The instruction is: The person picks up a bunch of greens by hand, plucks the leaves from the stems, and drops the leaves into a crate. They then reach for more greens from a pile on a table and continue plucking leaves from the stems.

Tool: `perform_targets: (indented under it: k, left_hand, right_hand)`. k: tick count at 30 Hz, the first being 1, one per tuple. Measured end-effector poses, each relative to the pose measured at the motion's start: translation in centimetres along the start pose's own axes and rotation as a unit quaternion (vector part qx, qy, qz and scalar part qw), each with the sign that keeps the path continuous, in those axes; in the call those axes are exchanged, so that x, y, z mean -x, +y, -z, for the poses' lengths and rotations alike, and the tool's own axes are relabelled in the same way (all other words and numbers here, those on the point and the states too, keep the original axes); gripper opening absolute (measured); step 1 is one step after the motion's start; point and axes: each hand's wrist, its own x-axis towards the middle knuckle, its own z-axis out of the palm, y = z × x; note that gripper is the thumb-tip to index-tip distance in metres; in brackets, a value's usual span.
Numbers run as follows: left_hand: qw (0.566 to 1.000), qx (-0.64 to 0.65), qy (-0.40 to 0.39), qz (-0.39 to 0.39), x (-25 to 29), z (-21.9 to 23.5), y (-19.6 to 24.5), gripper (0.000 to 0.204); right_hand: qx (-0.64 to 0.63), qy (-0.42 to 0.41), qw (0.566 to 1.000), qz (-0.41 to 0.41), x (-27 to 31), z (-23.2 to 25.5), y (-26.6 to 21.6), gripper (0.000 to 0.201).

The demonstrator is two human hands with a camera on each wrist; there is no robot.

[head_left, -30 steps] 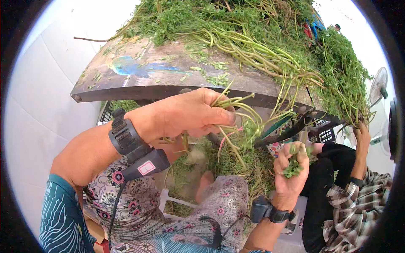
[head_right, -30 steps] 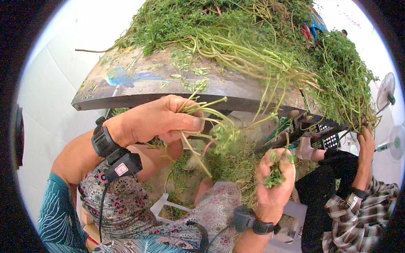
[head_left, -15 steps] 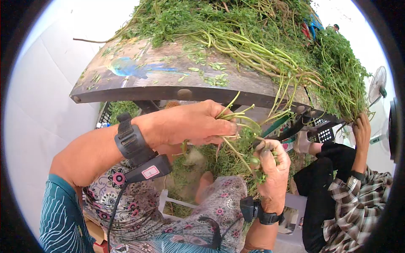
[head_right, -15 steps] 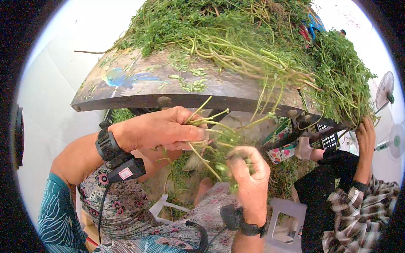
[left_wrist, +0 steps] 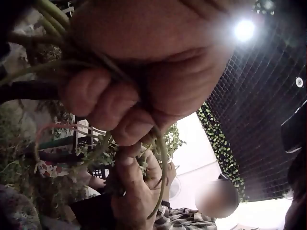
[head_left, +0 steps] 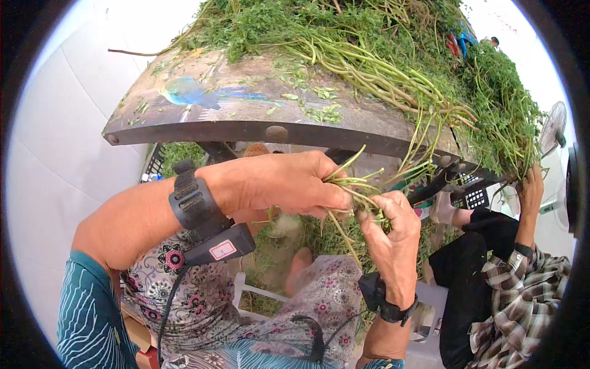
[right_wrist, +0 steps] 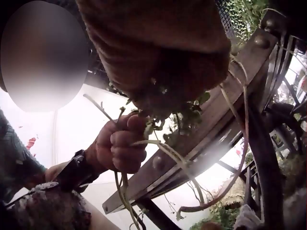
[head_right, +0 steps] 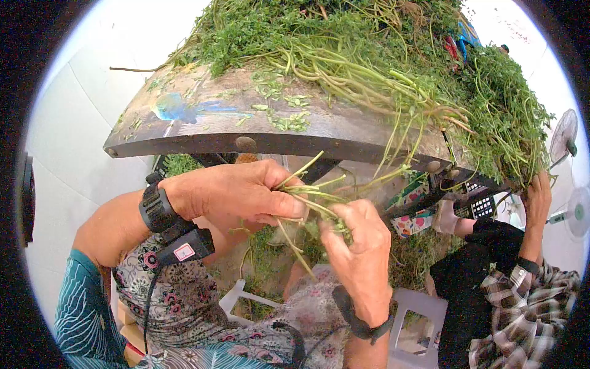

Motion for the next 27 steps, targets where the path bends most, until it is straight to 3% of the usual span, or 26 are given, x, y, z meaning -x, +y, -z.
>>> perform_targets:
  k: [3, 6, 9, 11, 13, 14, 15, 16, 17, 19, 20, 24, 27]
  left_hand:
    - [0.999, -0.025, 0.028, 0.001, -0.3, -0.1, -0.8, 0.021]
    - [0.998, -0.049, 0.018, 0.018, 0.0, -0.1, 0.0, 0.031]
    - [0.997, -0.06, 0.011, 0.053, -0.2, -0.1, 0.0, 0.031]
    - [0.996, -0.087, 0.009, -0.009, -0.6, -0.2, -0.9, 0.031]
    - [0.997, -0.072, 0.0, -0.021, -0.6, -0.3, -0.6, 0.03]
    - [0.999, -0.043, -0.007, -0.001, -0.6, -0.4, -0.1, 0.03]
    - [1.0, -0.014, -0.014, 0.019, -0.4, -0.4, 0.4, 0.029]
    - [1.0, -0.022, 0.007, 0.01, 0.0, -0.4, 0.6, 0.026]
    - [0.999, -0.03, 0.026, -0.001, 0.4, -0.6, 0.7, 0.024]
    - [0.998, -0.018, 0.052, -0.019, 0.4, -0.2, 0.2, 0.023]
    - [0.998, 0.005, 0.059, -0.026, 0.1, 0.5, -0.6, 0.023]
    - [0.998, 0.019, 0.055, -0.01, 0.1, 0.9, -0.7, 0.024]
    - [0.999, 0.017, 0.035, -0.012, -0.2, 0.4, -0.4, 0.026]
  right_hand:
    - [-0.026, -0.001, 0.999, 0.023, 0.4, 0.1, 0.3, 0.017]
    - [-0.08, -0.076, 0.99, -0.087, 1.1, 0.4, -0.1, 0.016]
    - [-0.04, -0.05, 0.995, -0.074, 1.3, -0.3, 0.5, 0.018]
    - [-0.043, 0.015, 0.997, -0.055, 1.0, -0.9, 0.8, 0.018]
    - [-0.053, 0.059, 0.995, -0.063, 0.8, -1.4, 1.1, 0.018]
    - [-0.128, 0.072, 0.982, -0.12, 0.9, -1.6, 1.4, 0.015]
    - [-0.297, 0.133, 0.927, -0.189, 0.8, -1.6, 1.9, 0.014]
    - [-0.455, 0.186, 0.834, -0.25, 0.8, -1.1, 2.8, 0.013]
    - [-0.593, 0.232, 0.709, -0.303, 0.8, -0.4, 3.8, 0.012]
    - [-0.727, 0.165, 0.612, -0.266, 1.5, 1.3, 6.5, 0.011]
    - [-0.719, 0.182, 0.601, -0.298, 1.8, 1.9, 6.9, 0.013]
    - [-0.763, 0.094, 0.587, -0.256, 2.5, 2.8, 5.9, 0.018]
    - [-0.777, 0.096, 0.574, -0.238, 2.5, 2.3, 5.4, 0.019]
